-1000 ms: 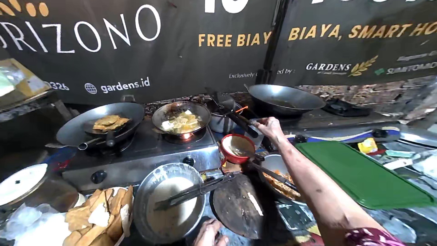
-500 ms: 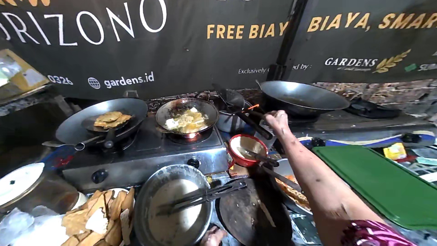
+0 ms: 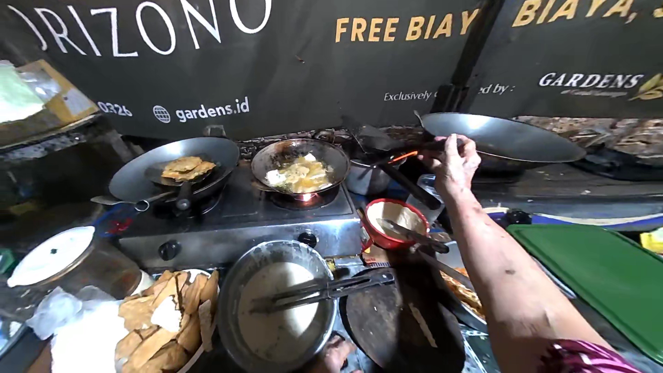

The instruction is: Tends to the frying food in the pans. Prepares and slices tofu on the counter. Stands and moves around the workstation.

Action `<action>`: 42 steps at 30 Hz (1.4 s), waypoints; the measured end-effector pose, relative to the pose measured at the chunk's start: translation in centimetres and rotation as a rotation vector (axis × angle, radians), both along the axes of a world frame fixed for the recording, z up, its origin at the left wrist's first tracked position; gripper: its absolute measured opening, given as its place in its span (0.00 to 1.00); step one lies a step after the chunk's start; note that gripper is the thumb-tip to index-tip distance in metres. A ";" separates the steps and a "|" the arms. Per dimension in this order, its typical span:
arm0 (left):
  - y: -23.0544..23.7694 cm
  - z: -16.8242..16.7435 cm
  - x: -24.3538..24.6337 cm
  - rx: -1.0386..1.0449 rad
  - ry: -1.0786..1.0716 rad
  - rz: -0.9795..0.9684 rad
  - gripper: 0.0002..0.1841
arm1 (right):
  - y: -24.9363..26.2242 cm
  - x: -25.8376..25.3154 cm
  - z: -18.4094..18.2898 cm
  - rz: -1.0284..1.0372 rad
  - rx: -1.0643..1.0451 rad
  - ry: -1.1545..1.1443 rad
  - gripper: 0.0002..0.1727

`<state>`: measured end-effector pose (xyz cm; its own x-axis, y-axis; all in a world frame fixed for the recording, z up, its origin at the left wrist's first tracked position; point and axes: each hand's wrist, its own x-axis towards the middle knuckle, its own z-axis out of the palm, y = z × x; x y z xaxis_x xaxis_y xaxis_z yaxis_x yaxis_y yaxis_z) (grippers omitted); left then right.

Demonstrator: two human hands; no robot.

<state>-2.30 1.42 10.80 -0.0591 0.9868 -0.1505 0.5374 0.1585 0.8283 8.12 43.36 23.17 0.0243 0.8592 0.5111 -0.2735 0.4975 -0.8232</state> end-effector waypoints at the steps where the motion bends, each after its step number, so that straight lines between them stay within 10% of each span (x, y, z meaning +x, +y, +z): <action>1: 0.0 -0.5 -0.1 0.027 -0.001 -0.004 0.22 | 0.2 -0.2 -0.1 -0.011 0.012 -0.009 0.24; 23: 0.6 -4.0 -1.1 0.092 -0.054 -0.111 0.21 | -6.3 0.0 5.0 -0.151 0.961 -0.300 0.08; 42: 0.3 -4.0 -1.3 0.090 -0.076 -0.116 0.21 | -9.2 -6.4 1.8 0.116 0.995 -0.664 0.04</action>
<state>-3.59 1.69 6.77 0.0643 0.9961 -0.0612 0.4826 0.0226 0.8755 1.74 34.14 24.97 -0.5463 0.0600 0.8354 -0.0273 0.9956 -0.0893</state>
